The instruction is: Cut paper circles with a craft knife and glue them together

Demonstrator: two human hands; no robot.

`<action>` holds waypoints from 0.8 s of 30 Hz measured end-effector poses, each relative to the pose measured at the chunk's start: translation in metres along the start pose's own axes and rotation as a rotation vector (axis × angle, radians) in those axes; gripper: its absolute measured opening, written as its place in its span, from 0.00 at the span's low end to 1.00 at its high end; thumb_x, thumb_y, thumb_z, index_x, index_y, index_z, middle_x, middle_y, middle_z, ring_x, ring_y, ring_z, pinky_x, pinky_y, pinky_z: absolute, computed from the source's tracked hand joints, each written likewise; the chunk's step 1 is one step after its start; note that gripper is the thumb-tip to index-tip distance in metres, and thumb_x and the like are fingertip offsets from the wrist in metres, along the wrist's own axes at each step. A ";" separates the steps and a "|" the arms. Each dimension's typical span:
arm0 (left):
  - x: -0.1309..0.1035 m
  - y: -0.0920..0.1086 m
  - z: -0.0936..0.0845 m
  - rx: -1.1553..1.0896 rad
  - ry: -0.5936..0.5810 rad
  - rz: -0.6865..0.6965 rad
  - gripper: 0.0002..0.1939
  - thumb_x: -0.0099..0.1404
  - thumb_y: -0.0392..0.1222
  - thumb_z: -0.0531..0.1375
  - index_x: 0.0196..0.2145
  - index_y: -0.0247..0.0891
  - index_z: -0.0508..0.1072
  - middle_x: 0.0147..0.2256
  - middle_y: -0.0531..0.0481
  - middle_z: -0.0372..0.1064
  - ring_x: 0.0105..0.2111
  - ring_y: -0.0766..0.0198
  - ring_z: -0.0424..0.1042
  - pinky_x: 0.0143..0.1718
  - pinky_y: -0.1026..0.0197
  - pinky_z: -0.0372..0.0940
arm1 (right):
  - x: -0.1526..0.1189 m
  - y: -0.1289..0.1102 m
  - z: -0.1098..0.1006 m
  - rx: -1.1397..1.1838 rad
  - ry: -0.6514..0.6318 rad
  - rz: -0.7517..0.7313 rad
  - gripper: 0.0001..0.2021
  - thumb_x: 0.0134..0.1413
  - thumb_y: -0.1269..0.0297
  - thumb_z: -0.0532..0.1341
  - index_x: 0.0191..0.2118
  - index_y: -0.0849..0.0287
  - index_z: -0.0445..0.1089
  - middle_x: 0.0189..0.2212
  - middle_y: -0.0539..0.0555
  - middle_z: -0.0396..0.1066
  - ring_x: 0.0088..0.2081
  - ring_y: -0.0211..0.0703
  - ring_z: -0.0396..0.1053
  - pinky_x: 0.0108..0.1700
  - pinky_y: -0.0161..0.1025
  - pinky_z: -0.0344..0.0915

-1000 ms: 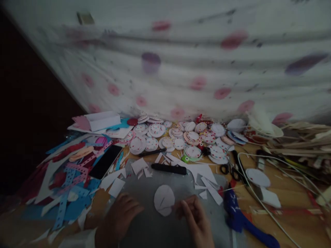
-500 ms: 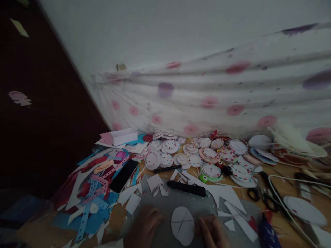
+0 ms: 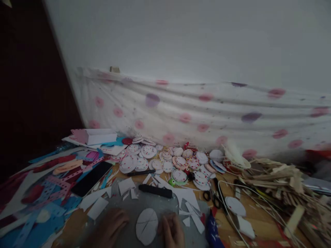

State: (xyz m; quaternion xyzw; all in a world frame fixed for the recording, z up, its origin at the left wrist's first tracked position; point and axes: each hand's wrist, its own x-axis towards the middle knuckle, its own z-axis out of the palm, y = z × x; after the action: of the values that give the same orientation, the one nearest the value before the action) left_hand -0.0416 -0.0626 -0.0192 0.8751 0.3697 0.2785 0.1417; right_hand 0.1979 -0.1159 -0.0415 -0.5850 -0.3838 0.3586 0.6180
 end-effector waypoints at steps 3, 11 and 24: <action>0.003 0.007 -0.007 -0.030 -0.043 -0.026 0.10 0.68 0.34 0.52 0.38 0.43 0.72 0.37 0.49 0.72 0.38 0.61 0.71 0.40 0.61 0.67 | 0.000 -0.002 -0.008 -0.009 -0.094 -0.008 0.22 0.52 0.41 0.60 0.25 0.57 0.65 0.18 0.50 0.68 0.20 0.38 0.63 0.24 0.34 0.60; 0.005 0.010 -0.009 -0.027 -0.098 -0.049 0.11 0.68 0.32 0.52 0.39 0.42 0.72 0.37 0.49 0.71 0.39 0.60 0.70 0.41 0.60 0.66 | 0.000 -0.003 -0.011 -0.054 -0.131 0.006 0.20 0.56 0.44 0.58 0.26 0.58 0.65 0.19 0.49 0.68 0.21 0.37 0.63 0.23 0.33 0.59; 0.006 0.012 -0.012 -0.023 -0.098 -0.047 0.10 0.68 0.33 0.51 0.38 0.40 0.72 0.36 0.49 0.71 0.38 0.60 0.70 0.40 0.60 0.66 | -0.008 -0.021 0.000 0.014 -0.003 0.000 0.20 0.52 0.44 0.61 0.24 0.57 0.65 0.17 0.47 0.66 0.20 0.38 0.61 0.24 0.34 0.58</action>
State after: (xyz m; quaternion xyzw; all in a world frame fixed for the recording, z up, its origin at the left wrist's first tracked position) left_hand -0.0383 -0.0665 -0.0019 0.8770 0.3794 0.2363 0.1760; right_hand 0.1946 -0.1240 -0.0210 -0.5801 -0.3821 0.3620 0.6216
